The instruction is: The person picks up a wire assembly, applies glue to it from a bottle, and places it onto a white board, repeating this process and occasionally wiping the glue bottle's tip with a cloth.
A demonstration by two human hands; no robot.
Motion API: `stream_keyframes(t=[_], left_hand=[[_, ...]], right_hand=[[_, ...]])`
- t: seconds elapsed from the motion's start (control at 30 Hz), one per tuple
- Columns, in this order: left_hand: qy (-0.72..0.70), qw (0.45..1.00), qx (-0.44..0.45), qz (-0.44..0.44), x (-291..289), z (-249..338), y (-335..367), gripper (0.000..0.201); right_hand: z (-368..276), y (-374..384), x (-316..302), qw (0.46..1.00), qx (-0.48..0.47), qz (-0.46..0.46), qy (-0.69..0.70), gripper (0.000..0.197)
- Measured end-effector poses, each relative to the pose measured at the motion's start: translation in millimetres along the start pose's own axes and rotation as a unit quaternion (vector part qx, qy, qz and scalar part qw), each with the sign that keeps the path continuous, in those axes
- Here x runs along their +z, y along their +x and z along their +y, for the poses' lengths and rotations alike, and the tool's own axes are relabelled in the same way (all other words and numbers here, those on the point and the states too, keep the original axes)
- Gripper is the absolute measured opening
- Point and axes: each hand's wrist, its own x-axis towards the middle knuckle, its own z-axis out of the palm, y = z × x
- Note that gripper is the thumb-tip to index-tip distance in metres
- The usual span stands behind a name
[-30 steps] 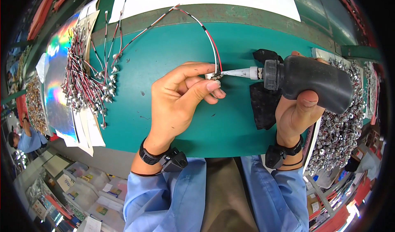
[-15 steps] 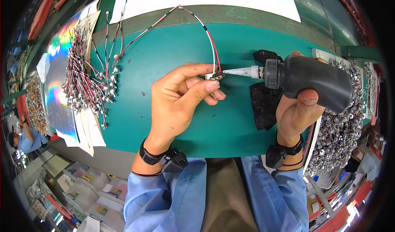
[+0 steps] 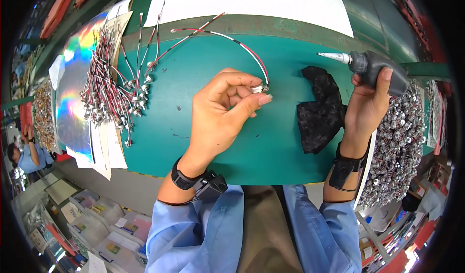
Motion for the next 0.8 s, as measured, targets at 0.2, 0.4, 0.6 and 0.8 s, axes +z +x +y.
stream_keyframes(t=[0.2, 0.4, 0.6, 0.8], left_hand=[[0.059, 0.996, 0.06, -0.002, 25, 35, 31, 0.015], [0.375, 0.908, 0.178, 0.065, 61, 80, 187, 0.023], [0.638, 0.749, 0.173, 0.041, 123, 26, 338, 0.02], [0.63, 0.763, 0.133, 0.05, 170, -30, 370, 0.017]], right_hand=[[-27, 21, -6, 0.999, -0.022, 0.019, 0.033, 0.026], [-51, 60, -36, 0.995, -0.024, 0.071, 0.059, 0.026], [-59, 95, -56, 0.993, -0.022, 0.104, 0.057, 0.027], [-51, 125, -76, 0.991, -0.031, 0.115, 0.066, 0.027]])
